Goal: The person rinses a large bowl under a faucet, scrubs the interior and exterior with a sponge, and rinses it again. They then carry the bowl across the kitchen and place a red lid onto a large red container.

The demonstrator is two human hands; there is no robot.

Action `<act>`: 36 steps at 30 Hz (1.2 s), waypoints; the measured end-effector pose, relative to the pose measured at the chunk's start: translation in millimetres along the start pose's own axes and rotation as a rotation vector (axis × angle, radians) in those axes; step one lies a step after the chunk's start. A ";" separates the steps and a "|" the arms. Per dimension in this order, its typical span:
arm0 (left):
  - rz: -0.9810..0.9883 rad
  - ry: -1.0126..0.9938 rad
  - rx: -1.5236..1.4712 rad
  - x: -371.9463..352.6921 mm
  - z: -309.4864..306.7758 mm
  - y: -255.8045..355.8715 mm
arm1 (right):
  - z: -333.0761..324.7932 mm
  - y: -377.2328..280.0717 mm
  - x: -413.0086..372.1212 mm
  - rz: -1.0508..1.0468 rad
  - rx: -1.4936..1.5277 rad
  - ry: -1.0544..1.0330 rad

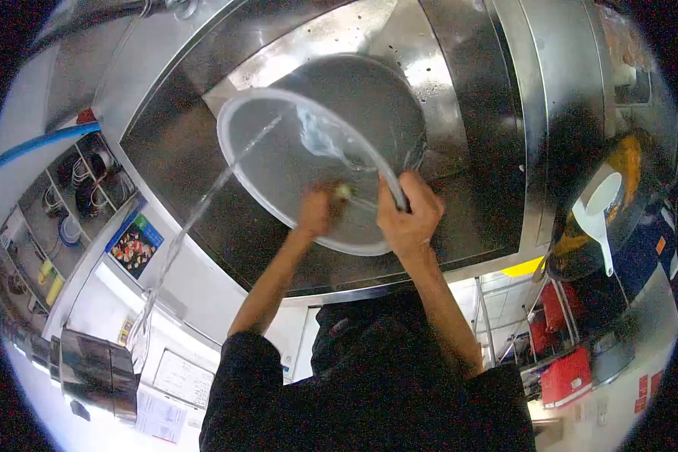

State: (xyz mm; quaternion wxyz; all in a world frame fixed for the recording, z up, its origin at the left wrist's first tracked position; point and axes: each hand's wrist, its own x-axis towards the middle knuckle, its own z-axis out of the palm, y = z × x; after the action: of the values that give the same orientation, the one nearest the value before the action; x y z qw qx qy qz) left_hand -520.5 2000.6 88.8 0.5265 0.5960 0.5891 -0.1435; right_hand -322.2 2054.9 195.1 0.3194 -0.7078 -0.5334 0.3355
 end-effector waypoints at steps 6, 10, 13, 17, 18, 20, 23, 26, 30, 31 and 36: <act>0.095 0.395 -0.101 -18.3 49.0 -22.4 | 17.5 -3.9 -10.5 -0.041 0.103 0.050; 0.089 0.108 -0.165 -26.5 27.4 -42.7 | 13.7 -5.6 -13.3 -0.051 0.091 -0.013; -0.017 0.376 -0.303 -7.8 53.1 -92.5 | 21.5 -13.9 -16.0 -0.101 0.121 0.048; 0.306 0.319 -0.564 -29.9 64.5 -23.8 | 22.3 -13.2 -16.4 -0.066 0.103 -0.016; 0.251 0.220 -0.349 -23.1 56.4 -43.3 | 20.2 -12.3 -18.0 -0.024 0.103 -0.059; 0.125 0.129 0.160 16.7 11.9 -66.7 | 21.9 -12.7 -7.4 -0.073 0.119 -0.034; 0.201 0.544 0.757 81.8 -29.3 -134.2 | 25.7 -1.8 0.3 -0.049 0.110 -0.022; -0.084 1.005 0.722 117.5 21.0 -116.4 | 36.4 17.7 14.0 -0.014 0.131 0.017; -0.597 0.637 -0.233 132.8 110.7 -33.6 | 38.6 50.0 33.0 0.140 0.068 0.111; -0.328 0.659 -0.312 143.4 122.9 -4.2 | 39.5 64.3 33.8 0.177 0.038 0.076; 0.366 0.699 -0.579 198.3 29.1 55.2 | 35.8 74.3 43.9 0.133 -0.058 -0.027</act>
State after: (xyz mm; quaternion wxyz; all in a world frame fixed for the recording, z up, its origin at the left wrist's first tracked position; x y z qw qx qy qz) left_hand -407.8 2100.5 -54.6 0.4578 0.5313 0.6319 0.3297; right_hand -302.1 2084.0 108.5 0.2688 -0.7459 -0.4989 0.3499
